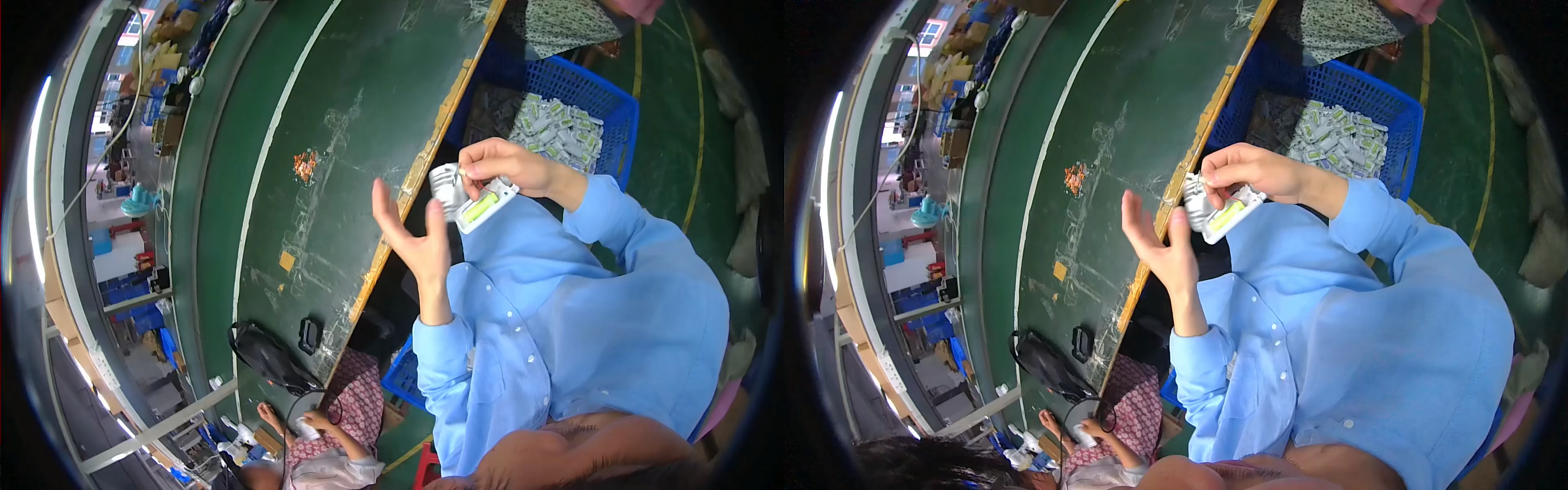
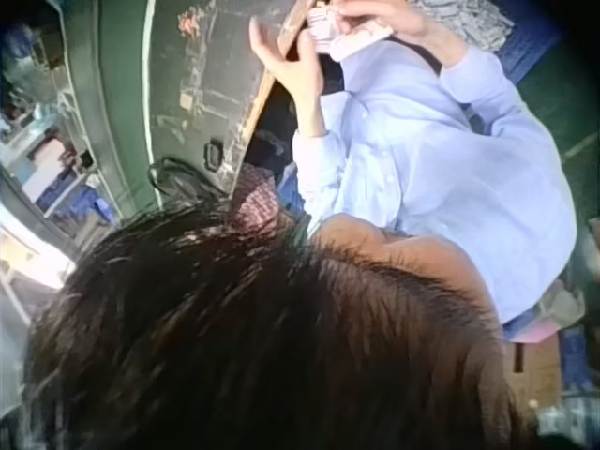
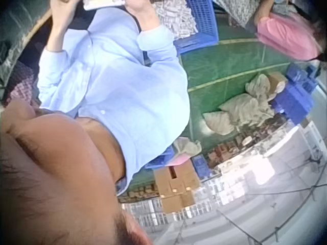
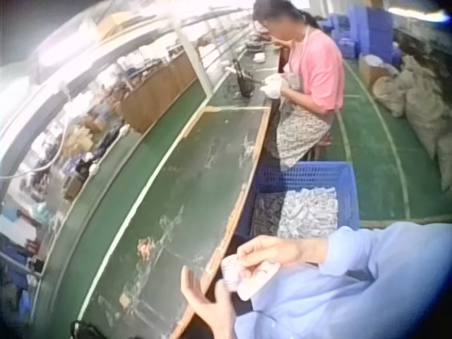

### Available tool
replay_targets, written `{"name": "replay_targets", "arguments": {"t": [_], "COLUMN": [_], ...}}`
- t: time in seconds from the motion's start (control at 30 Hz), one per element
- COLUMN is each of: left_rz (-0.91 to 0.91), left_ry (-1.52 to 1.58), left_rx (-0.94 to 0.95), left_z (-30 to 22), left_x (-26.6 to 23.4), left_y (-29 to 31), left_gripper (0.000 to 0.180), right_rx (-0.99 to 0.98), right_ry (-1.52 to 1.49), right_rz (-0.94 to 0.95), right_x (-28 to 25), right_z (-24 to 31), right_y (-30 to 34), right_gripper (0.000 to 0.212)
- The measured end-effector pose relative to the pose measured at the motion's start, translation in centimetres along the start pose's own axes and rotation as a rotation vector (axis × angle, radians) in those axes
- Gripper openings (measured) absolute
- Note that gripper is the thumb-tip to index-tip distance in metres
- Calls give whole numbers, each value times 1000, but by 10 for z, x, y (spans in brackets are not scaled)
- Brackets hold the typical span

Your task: Manually assemble small electronic cooling fans by fitting components into the plastic housing.

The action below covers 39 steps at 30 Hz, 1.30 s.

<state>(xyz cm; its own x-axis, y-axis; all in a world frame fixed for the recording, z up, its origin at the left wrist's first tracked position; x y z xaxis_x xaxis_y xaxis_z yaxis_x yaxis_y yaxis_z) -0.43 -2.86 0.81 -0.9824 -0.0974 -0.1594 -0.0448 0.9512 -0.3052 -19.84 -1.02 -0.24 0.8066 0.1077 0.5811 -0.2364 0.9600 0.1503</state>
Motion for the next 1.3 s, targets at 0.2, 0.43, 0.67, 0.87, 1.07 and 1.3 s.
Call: {"name": "replay_targets", "arguments": {"t": [0.2,0.43,0.67,0.87,1.07,1.3], "left_rz": [332,511,104,-9,-33,33], "left_ry": [-33,-111,-264,-179,19,30], "left_rx": [298,348,480,427,97,244], "left_z": [-39,-29,-30,-19,2,-35], "left_x": [20,21,13,20,-9,-15], "left_y": [4,13,29,28,15,-2], "left_gripper": [24,24,21,17,16,16], "right_rx": [55,-119,57,82,72,176], "right_ry": [350,994,437,264,294,819], "right_rz": [-31,19,110,145,206,-329], "right_x": [5,-1,13,5,-13,-184], "right_z": [-3,6,-18,-11,14,6], "right_y": [10,26,8,14,31,38], "right_gripper": [14,19,23,24,26,17]}}
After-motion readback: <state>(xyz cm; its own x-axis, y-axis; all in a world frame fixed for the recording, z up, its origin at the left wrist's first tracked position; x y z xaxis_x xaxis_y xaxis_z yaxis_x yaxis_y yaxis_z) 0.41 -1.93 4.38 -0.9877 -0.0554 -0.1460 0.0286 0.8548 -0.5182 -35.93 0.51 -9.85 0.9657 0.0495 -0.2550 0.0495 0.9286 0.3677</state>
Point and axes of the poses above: each hand's wrist, its own y-axis away from the middle knuckle, its own x-axis out of the palm, z = x × y, the point moved 3 cm from there along -y, towards the middle knuckle, and after that the axes turned 11 degrees about -z, right-handed, at the moved point
